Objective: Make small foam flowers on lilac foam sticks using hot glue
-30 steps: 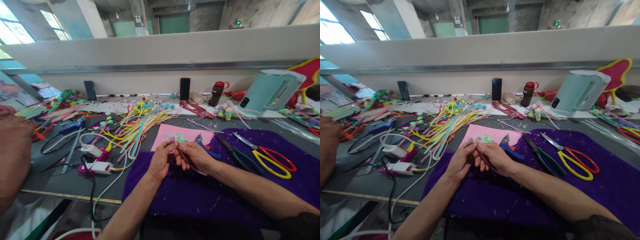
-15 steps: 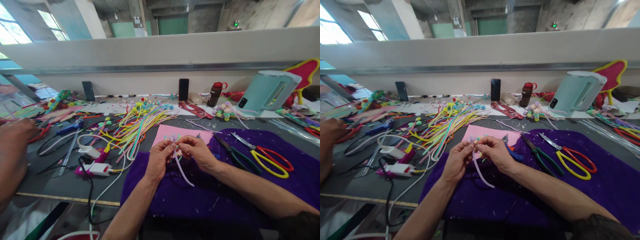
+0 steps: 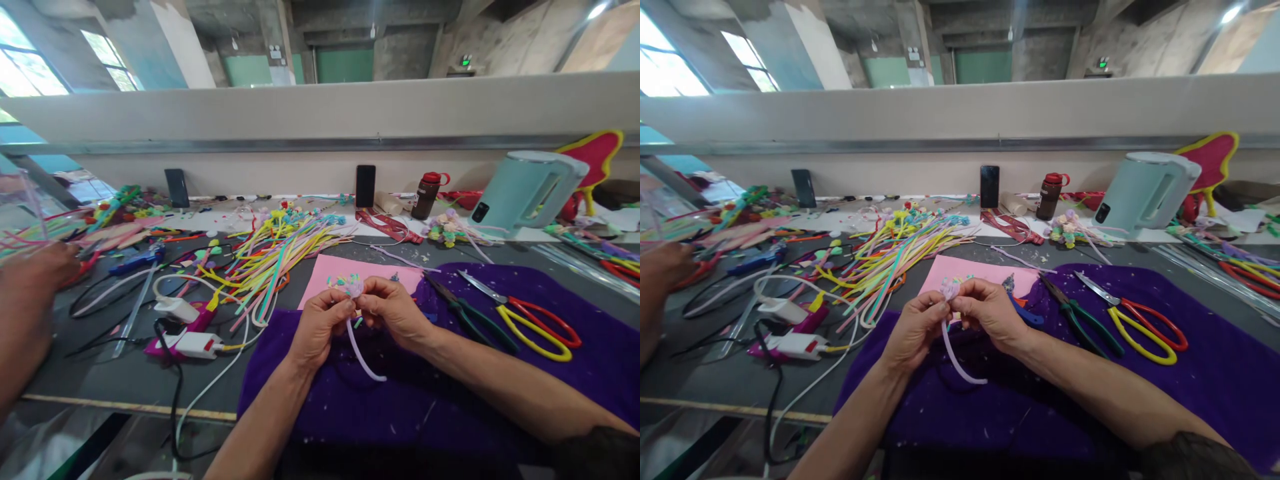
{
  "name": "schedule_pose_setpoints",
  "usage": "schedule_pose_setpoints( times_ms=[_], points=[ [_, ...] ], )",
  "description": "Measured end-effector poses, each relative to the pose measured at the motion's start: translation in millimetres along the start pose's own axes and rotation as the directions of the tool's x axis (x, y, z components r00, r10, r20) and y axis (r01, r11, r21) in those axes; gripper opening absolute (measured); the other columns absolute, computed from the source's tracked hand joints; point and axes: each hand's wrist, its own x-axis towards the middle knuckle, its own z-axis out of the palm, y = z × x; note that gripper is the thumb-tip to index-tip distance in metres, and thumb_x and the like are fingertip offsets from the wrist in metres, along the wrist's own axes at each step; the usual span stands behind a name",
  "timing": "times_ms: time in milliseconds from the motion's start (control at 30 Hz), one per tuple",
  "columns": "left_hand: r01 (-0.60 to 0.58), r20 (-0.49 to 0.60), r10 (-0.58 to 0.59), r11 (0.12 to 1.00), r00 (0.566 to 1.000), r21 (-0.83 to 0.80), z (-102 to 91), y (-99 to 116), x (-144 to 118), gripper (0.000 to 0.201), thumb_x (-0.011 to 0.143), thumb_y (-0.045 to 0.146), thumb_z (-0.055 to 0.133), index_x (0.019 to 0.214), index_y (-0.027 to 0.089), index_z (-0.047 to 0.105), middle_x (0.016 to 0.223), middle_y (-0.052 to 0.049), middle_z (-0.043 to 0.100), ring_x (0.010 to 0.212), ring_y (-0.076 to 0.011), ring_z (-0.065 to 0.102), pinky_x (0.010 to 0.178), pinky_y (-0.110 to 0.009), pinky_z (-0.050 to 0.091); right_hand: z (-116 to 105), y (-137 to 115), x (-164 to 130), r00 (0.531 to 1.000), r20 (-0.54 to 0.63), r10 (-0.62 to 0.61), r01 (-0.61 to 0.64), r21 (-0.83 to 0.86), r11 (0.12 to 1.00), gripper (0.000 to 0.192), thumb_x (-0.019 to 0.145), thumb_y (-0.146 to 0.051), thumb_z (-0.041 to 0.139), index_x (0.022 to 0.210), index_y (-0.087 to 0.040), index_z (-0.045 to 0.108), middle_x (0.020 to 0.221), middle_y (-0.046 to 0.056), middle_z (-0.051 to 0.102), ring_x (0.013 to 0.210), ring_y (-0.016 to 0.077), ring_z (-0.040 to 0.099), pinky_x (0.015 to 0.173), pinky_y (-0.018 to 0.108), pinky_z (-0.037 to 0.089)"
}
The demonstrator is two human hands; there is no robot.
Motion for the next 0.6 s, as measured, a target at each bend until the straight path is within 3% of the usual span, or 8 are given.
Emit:
schedule_pose_setpoints(
  times_ms=[433, 600],
  points=[
    [-0.001, 0.059, -0.005, 0.994, 0.998, 0.107, -7.8, -0.6, 3.8, 0.019, 0.062, 0.023, 0.073, 0.060, 0.014, 0.057, 0.053, 0.003, 0.056, 0.040, -0.0031, 0.038, 0.041, -0.017, 0.024, -6.1, 3.2, 1.8, 0.999, 0.038, 0.013, -0.013, -0.006, 1.000, 0.019, 0.064, -0.026, 0.073, 0.070, -0.016, 0.057, 0.052, -0.007, 0.055, 0.038, 0.0044, 0.048, 0.035, 0.015, 0.030],
    [0.029, 0.081, -0.034, 0.998, 0.996, 0.054, -4.6, 0.5, 3.2, 0.020, 0.065, 0.025, 0.071, 0.060, 0.013, 0.056, 0.053, 0.003, 0.055, 0.039, -0.0017, 0.036, 0.038, -0.015, 0.023, -5.2, -0.2, 1.8, 1.000, 0.014, 0.022, -0.021, -0.035, 0.999, 0.018, 0.065, -0.027, 0.071, 0.071, -0.016, 0.059, 0.050, -0.006, 0.055, 0.037, 0.0044, 0.047, 0.035, 0.014, 0.030]
  ],
)
